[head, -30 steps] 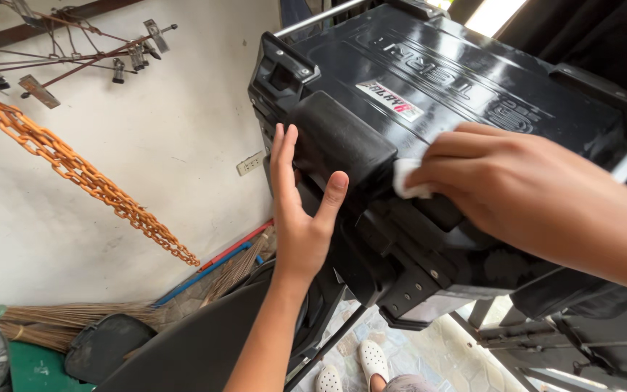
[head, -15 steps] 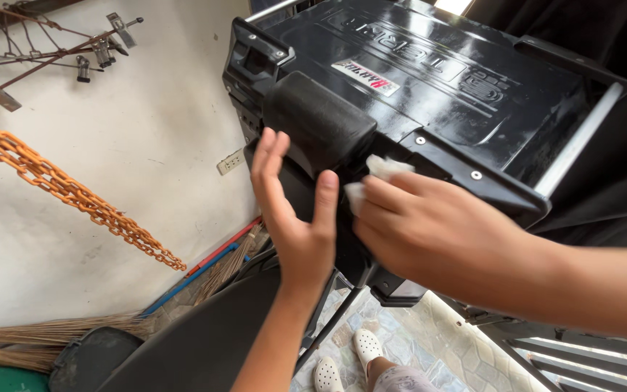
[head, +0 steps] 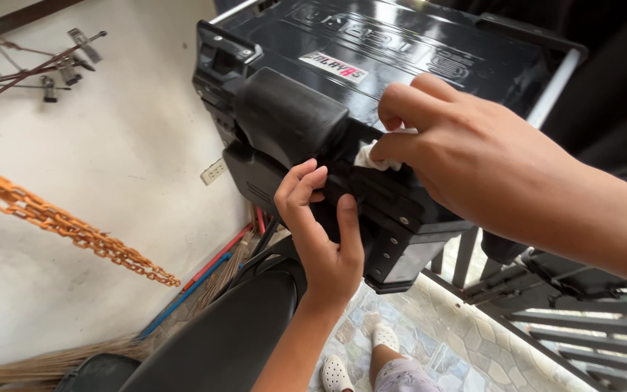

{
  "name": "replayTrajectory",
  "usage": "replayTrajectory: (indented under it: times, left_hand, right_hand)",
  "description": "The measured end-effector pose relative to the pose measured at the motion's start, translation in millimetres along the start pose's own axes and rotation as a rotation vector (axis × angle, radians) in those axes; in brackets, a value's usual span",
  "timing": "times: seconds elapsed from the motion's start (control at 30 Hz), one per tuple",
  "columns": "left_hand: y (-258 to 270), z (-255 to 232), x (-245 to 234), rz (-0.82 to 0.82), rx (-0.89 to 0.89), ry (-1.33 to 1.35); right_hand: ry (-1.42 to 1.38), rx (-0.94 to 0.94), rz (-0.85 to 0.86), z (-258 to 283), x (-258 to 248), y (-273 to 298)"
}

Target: The person unfolds a black jacket, attaches it to a wire hanger with clips, and hangs it on a metal gate. Then the person wipes the top of a black motorcycle storage box with a white cloth.

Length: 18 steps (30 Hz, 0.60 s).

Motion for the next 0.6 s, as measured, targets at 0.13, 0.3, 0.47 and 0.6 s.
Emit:
replayTrajectory:
  times: [0.13, 0.3, 0.47, 0.6]
  left_hand:
    - [2, 4, -1, 0.049, -0.050, 0.040]
    - [1, 0, -2, 0.043, -0.064, 0.034]
    - [-5, -2, -9, 0.070, -0.042, 0.026]
    - [-8, 0, -12, 0.094, -0.044, 0.037]
  right_hand:
    - [0.138, -0.027, 0.033, 8, 6, 15]
    - [-0.085, 0.055, -0.026, 4, 1, 9]
    - [-0.168, 0.103, -0.094, 5, 0, 26]
    - [0.103, 0.029, -0.084, 30, 26, 68]
Point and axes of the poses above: each hand's wrist, its own y-axis away from the middle knuckle, its own x-axis out of the palm, z = x × y, the point moved 7 cm from there along -y, towards the middle knuckle, and after that the axes turned 13 degrees about -y, right-handed, at the moved point
